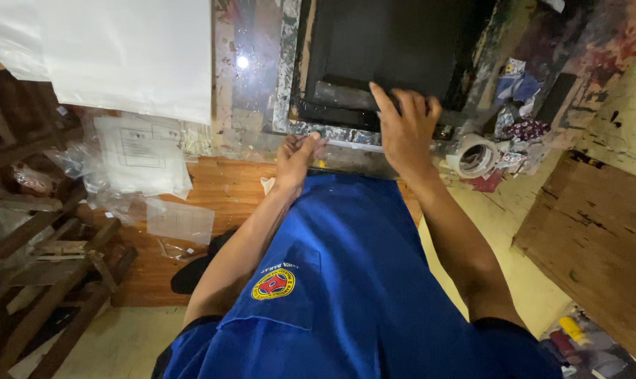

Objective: The person performs screen printing by placing a white sheet of paper on a frame, applying ink with a squeegee, and lifting the frame to reveal the printed design. The process is repeated multiple times with different sheets of paper.

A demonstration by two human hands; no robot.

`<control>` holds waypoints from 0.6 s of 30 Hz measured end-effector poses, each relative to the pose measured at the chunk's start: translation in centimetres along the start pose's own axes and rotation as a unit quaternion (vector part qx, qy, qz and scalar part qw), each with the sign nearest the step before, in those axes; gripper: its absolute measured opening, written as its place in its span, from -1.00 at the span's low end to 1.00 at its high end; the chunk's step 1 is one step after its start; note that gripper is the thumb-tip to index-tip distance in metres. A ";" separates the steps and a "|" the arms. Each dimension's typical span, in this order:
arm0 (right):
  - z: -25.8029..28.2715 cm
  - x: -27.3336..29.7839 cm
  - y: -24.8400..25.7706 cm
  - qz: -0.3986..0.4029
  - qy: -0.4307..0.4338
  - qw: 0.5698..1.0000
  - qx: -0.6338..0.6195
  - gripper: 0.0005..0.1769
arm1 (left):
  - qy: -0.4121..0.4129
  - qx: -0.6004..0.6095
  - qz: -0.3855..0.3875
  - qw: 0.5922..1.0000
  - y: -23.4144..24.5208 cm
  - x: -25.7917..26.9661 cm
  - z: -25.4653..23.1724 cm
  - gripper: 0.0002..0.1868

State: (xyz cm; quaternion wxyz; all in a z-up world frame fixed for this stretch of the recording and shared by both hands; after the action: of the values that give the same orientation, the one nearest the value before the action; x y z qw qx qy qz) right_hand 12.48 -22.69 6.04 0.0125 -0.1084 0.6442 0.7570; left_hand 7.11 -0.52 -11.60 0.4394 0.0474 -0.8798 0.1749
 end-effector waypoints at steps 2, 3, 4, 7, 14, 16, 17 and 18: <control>0.3 0.1 -1.0 0.002 -0.001 1.000 0.022 -0.35 | 0.004 0.001 -0.003 1.000 0.9 -1.3 1.4 -0.56; 0.4 0.1 -1.6 0.004 -0.004 0.999 0.044 -0.15 | 0.008 -0.001 -0.006 1.000 1.2 -2.0 2.1 -0.55; 0.0 0.2 -2.1 0.006 -0.005 0.999 0.046 -0.15 | 0.010 0.000 -0.004 1.000 1.0 -1.9 1.8 -0.55; -0.5 0.2 -3.3 0.017 -0.001 0.999 0.039 -0.17 | 0.013 0.019 -0.013 1.000 1.1 -1.3 1.2 -0.56; -3.5 -5.7 -3.0 0.082 -0.059 0.992 0.069 -0.27 | 0.010 0.039 -0.026 0.999 0.3 0.0 -0.7 -0.77; -5.4 -8.2 -3.5 0.092 -0.067 0.992 0.063 -0.27 | 0.017 0.026 -0.030 0.999 0.4 0.0 -0.3 -0.76; -6.4 -9.7 -3.9 0.095 -0.063 0.991 0.077 -0.16 | 0.015 0.022 -0.031 0.999 0.6 -0.2 -0.1 -0.77; -7.4 -11.1 -4.4 0.097 -0.060 0.989 0.091 -0.06 | 0.013 0.018 -0.032 0.999 0.7 -0.4 0.0 -0.78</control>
State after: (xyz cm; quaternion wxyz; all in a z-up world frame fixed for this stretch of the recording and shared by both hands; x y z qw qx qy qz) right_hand 25.07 -27.83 2.72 -0.0123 0.0019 0.7158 0.6982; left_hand 7.14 0.10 -12.12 0.4551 0.0809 -0.8688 0.1776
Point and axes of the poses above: each hand's wrist, its own x-axis away from the middle knuckle, its own y-axis out of the back of the hand, z = x × y, the point moved 9 cm from there along -x, towards the middle knuckle
